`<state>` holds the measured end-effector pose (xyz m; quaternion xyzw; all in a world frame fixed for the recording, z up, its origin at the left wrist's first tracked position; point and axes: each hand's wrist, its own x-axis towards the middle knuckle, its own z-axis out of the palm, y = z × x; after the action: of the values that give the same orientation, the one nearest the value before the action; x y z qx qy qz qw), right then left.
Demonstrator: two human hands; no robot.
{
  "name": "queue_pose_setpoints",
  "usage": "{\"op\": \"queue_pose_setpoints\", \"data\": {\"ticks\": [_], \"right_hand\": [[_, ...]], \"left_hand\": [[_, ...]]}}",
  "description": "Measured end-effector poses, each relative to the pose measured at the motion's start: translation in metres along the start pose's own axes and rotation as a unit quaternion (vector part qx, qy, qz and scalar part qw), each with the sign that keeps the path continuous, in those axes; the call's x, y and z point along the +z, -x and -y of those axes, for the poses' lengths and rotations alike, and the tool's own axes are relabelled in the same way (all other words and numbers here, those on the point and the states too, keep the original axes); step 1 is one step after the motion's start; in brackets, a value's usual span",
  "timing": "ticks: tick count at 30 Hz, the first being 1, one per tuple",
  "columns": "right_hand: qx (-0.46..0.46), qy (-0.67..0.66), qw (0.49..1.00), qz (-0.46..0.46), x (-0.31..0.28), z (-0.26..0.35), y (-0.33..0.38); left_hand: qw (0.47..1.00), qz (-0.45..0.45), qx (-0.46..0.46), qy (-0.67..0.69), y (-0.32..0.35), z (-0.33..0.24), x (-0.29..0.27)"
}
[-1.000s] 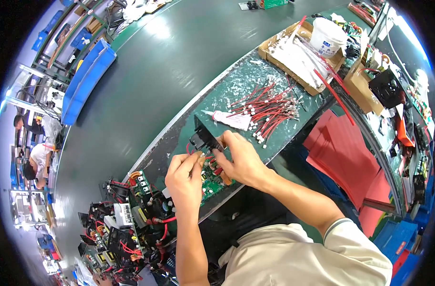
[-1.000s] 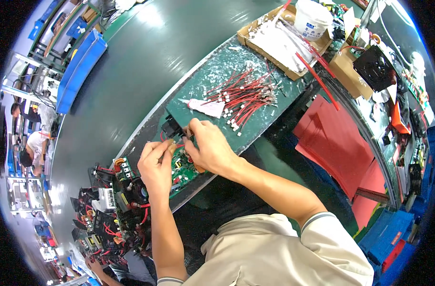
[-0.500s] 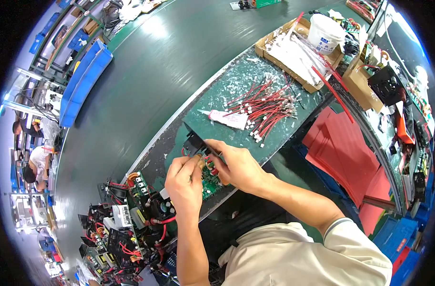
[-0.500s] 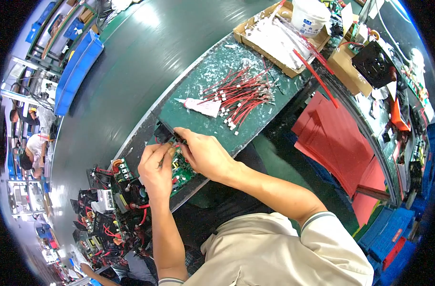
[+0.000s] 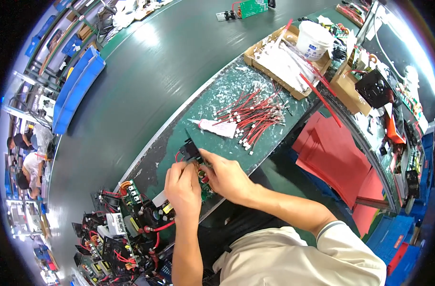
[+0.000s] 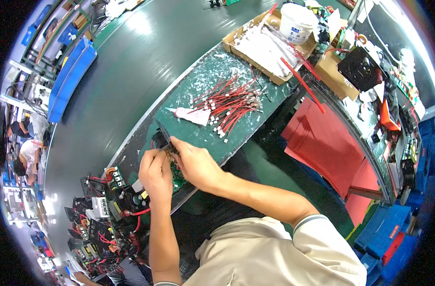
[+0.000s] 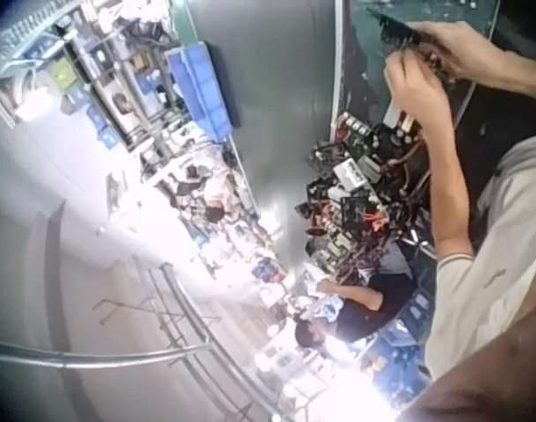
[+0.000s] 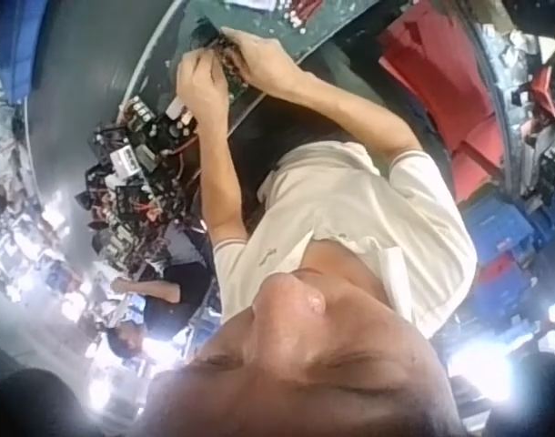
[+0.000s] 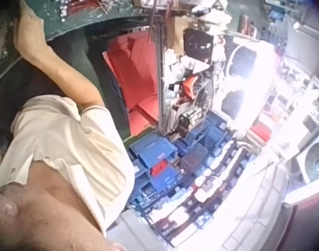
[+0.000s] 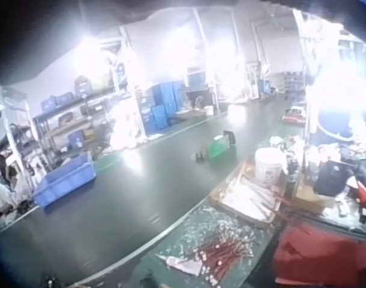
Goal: Assembling electronic components, applying paste, and installing a cooling fan onto a PCB.
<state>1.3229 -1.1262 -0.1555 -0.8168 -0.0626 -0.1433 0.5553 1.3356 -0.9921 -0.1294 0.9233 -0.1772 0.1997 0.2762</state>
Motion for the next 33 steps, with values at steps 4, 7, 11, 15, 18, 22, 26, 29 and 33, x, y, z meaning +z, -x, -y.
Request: {"op": "queue_pose_setpoints", "data": {"ticks": [4, 7, 11, 15, 18, 22, 26, 29, 33], "right_hand": [[0.027, 0.13, 0.984, 0.114, -0.048, -0.014, -0.043], [-0.016, 0.201, 0.975, 0.09, -0.087, -0.03, -0.093], [-0.094, 0.388, 0.905, 0.147, -0.104, -0.066, -0.134], [-0.115, 0.397, 0.891, 0.186, -0.098, -0.081, -0.136], [-0.101, 0.378, 0.906, 0.164, -0.096, -0.085, -0.133], [-0.12, 0.366, 0.911, 0.148, -0.101, -0.095, -0.134], [-0.113, 0.275, 0.951, 0.086, -0.08, -0.037, -0.102], [-0.058, 0.051, 0.966, 0.247, -0.061, 0.025, -0.038], [-0.139, 0.146, 0.947, 0.252, -0.026, -0.003, 0.02]], "left_hand": [[0.997, -0.032, -0.058, 0.039, -0.017, 0.007, -0.043], [0.981, -0.111, -0.152, 0.052, -0.004, 0.034, -0.089], [0.977, -0.102, -0.177, 0.063, 0.031, 0.041, -0.103], [0.97, -0.084, -0.221, 0.049, 0.07, 0.04, -0.118], [0.973, -0.048, -0.224, 0.021, 0.084, 0.035, -0.121], [0.97, 0.127, -0.1, -0.181, 0.076, 0.015, -0.112], [0.969, 0.083, -0.122, -0.199, 0.076, 0.02, -0.105], [0.972, 0.089, -0.108, -0.191, 0.083, 0.019, -0.103], [0.979, 0.121, -0.089, -0.136, 0.076, 0.009, -0.062]]}}
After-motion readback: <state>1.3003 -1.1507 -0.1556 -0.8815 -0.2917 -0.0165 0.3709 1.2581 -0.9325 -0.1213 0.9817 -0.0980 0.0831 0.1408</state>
